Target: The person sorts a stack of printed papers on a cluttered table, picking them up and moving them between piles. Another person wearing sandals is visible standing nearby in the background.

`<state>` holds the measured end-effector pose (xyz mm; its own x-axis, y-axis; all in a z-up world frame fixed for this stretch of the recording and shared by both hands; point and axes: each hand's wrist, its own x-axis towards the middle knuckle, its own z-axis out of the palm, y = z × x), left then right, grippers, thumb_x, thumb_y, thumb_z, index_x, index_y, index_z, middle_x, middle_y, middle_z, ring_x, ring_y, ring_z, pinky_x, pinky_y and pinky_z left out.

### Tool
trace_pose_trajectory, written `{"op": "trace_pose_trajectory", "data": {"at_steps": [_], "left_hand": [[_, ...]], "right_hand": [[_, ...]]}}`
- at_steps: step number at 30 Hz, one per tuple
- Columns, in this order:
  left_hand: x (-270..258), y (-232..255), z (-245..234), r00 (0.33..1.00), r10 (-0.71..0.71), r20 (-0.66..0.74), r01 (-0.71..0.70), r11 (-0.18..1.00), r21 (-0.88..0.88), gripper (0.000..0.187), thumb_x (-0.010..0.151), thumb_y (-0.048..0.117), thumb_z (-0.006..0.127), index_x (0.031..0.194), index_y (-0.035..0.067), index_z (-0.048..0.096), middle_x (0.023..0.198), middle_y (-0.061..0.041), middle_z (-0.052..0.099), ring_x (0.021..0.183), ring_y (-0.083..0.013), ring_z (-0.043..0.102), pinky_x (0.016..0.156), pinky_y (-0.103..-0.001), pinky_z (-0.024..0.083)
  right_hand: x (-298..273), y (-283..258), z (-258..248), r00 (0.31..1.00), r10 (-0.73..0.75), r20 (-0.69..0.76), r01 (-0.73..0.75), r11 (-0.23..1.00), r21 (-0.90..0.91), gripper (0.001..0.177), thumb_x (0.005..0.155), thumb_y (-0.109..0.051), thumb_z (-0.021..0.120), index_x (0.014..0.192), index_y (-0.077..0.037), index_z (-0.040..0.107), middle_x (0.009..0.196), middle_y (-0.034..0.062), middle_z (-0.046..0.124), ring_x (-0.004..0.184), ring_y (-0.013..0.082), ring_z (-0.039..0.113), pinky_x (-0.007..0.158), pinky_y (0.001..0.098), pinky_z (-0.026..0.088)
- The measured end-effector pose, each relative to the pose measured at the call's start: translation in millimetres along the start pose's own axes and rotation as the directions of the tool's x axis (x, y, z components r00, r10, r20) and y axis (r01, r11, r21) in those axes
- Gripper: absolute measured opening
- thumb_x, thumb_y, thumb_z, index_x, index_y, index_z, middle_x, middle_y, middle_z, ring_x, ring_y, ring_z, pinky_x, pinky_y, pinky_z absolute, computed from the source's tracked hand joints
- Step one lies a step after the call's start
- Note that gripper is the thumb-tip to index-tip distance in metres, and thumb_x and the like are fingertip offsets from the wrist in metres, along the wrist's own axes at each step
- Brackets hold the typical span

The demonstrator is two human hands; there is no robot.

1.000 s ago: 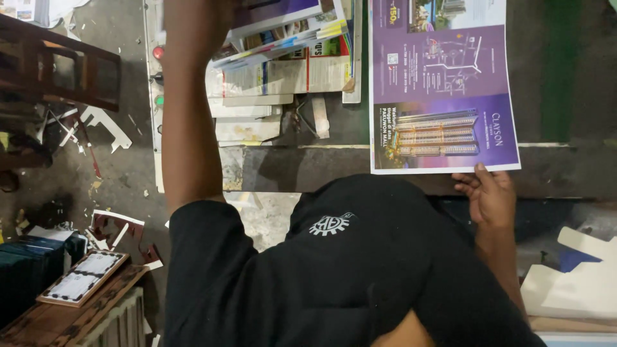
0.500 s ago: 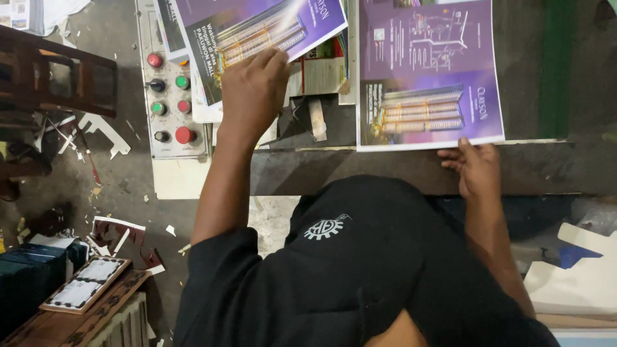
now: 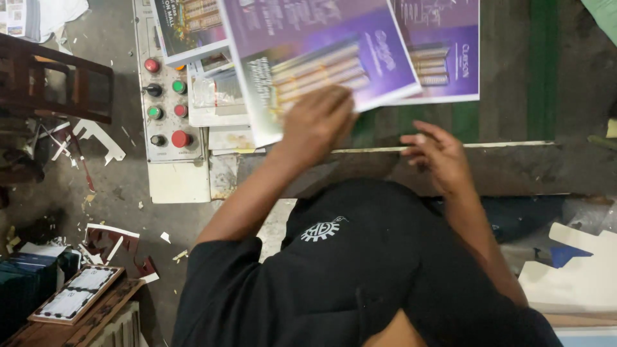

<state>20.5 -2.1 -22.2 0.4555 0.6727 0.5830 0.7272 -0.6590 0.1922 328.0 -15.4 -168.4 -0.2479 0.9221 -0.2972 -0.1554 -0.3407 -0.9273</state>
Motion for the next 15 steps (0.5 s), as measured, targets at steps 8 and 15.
{"op": "trace_pose_trajectory", "data": {"at_steps": [8, 15], "left_hand": [[10, 32, 26, 0.985, 0.113, 0.133, -0.109, 0.993, -0.036, 0.030, 0.090, 0.019, 0.072, 0.109, -0.003, 0.068, 0.119, -0.017, 0.067, 0.112, -0.0323, 0.068, 0.094, -0.043, 0.054], [-8, -97, 19, 0.982, -0.172, 0.071, 0.164, 0.980, 0.111, 0.011, 0.097, 0.008, 0.071, 0.108, 0.009, 0.073, 0.125, -0.009, 0.073, 0.112, -0.0271, 0.070, 0.094, -0.043, 0.055]], "right_hand": [[2, -27, 30, 0.996, -0.080, 0.047, 0.066, 0.965, 0.252, 0.029, 0.109, -0.020, 0.056, 0.132, -0.003, 0.058, 0.112, 0.0127, 0.072, 0.094, 0.0215, 0.074, 0.070, 0.0318, 0.060], [-19, 4, -29, 0.974, -0.096, -0.207, 0.149, 0.954, 0.259, 0.020, 0.113, -0.015, 0.057, 0.128, -0.003, 0.060, 0.109, 0.0115, 0.072, 0.091, 0.0220, 0.074, 0.070, 0.0310, 0.060]]}}
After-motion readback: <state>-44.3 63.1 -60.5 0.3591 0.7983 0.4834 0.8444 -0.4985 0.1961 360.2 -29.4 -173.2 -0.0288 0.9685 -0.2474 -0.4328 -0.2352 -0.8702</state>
